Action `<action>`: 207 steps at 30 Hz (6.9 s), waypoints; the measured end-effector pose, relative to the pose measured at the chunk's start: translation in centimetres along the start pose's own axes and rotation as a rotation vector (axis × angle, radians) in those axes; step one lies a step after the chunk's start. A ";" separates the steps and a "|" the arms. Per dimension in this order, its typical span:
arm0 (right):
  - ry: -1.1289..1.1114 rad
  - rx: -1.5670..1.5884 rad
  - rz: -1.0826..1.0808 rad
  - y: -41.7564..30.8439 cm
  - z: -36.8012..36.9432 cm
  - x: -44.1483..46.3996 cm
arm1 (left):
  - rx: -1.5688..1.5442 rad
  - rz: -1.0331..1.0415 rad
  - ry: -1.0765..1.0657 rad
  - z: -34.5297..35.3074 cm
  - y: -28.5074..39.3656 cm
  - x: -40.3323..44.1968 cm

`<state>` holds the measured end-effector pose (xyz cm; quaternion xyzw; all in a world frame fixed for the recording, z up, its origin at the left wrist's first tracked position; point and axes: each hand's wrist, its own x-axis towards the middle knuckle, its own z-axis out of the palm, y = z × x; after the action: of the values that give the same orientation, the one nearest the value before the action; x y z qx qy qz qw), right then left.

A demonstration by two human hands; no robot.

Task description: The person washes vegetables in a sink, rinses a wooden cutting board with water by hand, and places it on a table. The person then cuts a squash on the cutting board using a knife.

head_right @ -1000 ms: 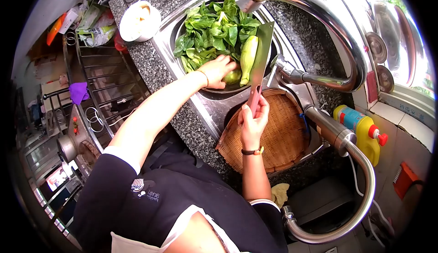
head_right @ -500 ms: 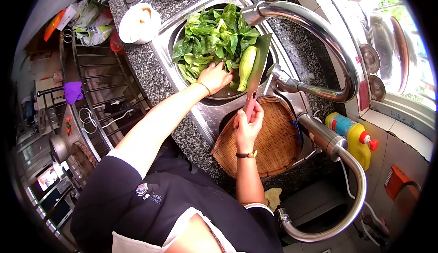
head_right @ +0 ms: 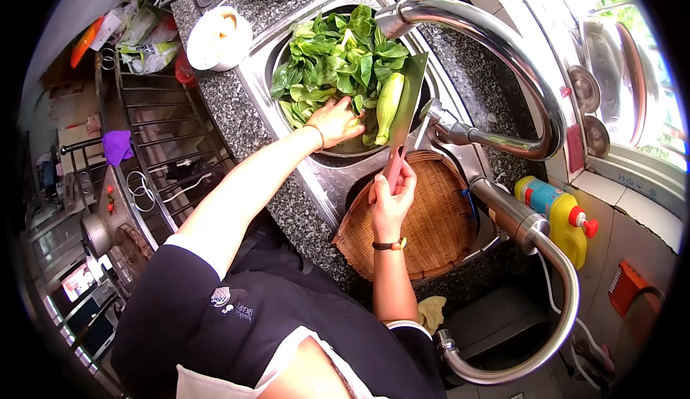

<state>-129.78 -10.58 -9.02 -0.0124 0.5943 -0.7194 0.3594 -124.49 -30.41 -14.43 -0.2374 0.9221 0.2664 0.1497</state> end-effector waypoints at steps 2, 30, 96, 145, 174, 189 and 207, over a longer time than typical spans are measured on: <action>-0.007 0.007 -0.002 -0.1 0.0 -0.1 | -0.067 -0.145 -0.060 0.0 0.1 0.3; -0.003 -0.004 0.017 -0.4 -0.6 -0.3 | 0.093 0.066 -0.022 0.1 -1.1 0.3; 0.001 -0.001 0.004 -0.5 -0.1 -0.2 | -0.378 0.108 -0.263 -0.9 -3.3 -0.2; -0.117 -0.025 -0.229 -4.0 3.3 -7.3 | 0.169 0.709 0.949 -22.8 5.3 -10.6; -0.171 -0.243 -0.272 -3.3 1.7 -9.4 | -0.124 -0.199 0.425 -10.4 -1.1 -12.1; -0.911 -0.532 -0.246 0.9 25.1 -21.3 | -0.361 -1.432 1.806 4.6 -24.7 -70.0; -1.946 -0.710 0.820 26.4 52.2 -44.7 | -0.454 -1.513 1.338 11.5 -25.3 -87.9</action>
<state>-60.11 -31.88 1.77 -0.4757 0.1903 -0.0192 0.8585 -35.58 -11.34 0.97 -0.8769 0.3544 0.0838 -0.3136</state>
